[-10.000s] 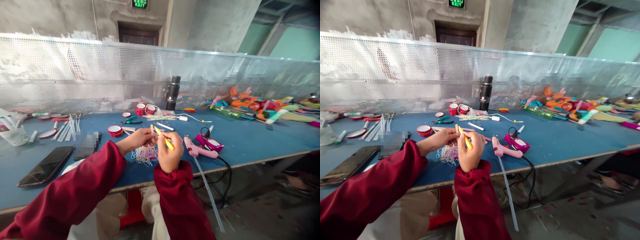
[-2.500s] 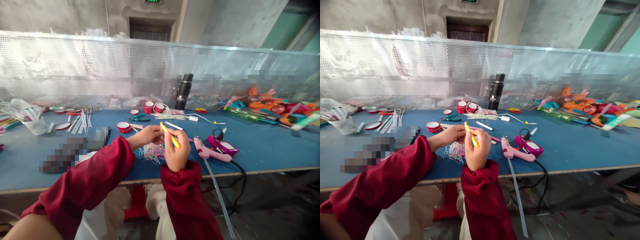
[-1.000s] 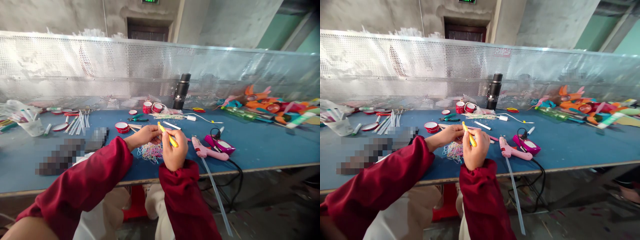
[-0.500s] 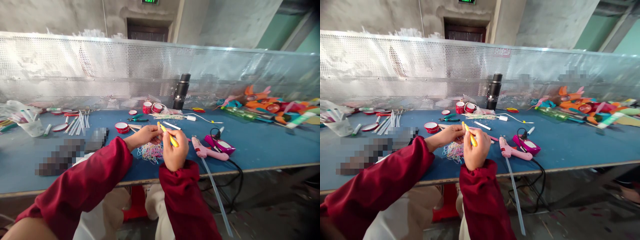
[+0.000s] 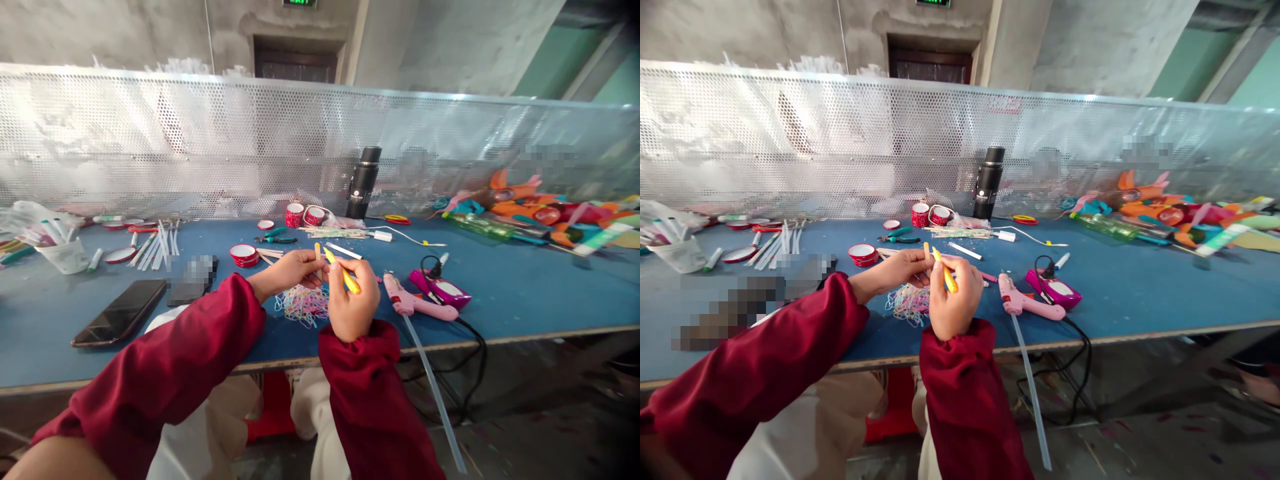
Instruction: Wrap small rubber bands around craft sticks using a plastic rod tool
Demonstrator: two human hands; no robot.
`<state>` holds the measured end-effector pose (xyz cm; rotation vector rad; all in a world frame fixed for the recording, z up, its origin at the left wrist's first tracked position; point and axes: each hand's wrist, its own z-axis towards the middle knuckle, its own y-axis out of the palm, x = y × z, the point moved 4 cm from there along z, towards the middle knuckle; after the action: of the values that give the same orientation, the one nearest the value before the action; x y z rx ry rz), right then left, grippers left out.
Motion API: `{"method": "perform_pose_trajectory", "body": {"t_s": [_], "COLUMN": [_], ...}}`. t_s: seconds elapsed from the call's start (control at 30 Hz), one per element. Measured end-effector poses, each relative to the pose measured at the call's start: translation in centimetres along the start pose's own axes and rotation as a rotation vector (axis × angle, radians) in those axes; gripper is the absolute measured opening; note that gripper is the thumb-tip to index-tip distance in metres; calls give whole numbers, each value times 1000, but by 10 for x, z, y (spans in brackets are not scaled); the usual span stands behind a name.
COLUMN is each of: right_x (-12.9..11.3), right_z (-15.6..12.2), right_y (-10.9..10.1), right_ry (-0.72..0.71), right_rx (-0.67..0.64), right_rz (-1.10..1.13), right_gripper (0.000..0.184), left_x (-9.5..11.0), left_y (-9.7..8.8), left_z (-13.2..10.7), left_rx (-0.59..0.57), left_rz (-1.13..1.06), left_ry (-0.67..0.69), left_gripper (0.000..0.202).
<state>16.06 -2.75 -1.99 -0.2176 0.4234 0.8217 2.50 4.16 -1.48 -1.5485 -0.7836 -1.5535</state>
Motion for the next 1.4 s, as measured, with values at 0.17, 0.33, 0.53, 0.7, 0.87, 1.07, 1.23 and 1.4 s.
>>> {"method": "perform_pose_trajectory", "body": {"t_s": [0.17,0.33,0.53,0.7,0.87,1.07,1.23,1.4], "right_x": [-4,-1,-2,-3,-2,-4,-2,-5], "right_z": [0,0,-1,0,0,1,0,1], "right_y": [2,1,1,2,0,2,0,2], "right_ry": [-26,4,9,-3,11,-22,-4,-36], "right_rx": [-42,-27,-21,-43,-16,-48,-8,-51], "right_rz": [38,-3,26,13,33,17,26,35], "right_gripper": [12,14,13,14,13,13,11,12], "left_x": [-1,0,1,0,2,1,1,-1], "left_y": [0,0,0,0,1,1,1,0], "left_z": [1,0,-1,0,-2,-1,-1,0], "left_rx": [-3,9,0,-2,-10,0,-4,-9], "left_rz": [-2,-5,-10,-10,-16,-11,-2,0], "left_ry": [-5,-16,-7,-7,-9,-11,-5,2], "left_gripper": [31,24,25,31,33,34,32,33]}}
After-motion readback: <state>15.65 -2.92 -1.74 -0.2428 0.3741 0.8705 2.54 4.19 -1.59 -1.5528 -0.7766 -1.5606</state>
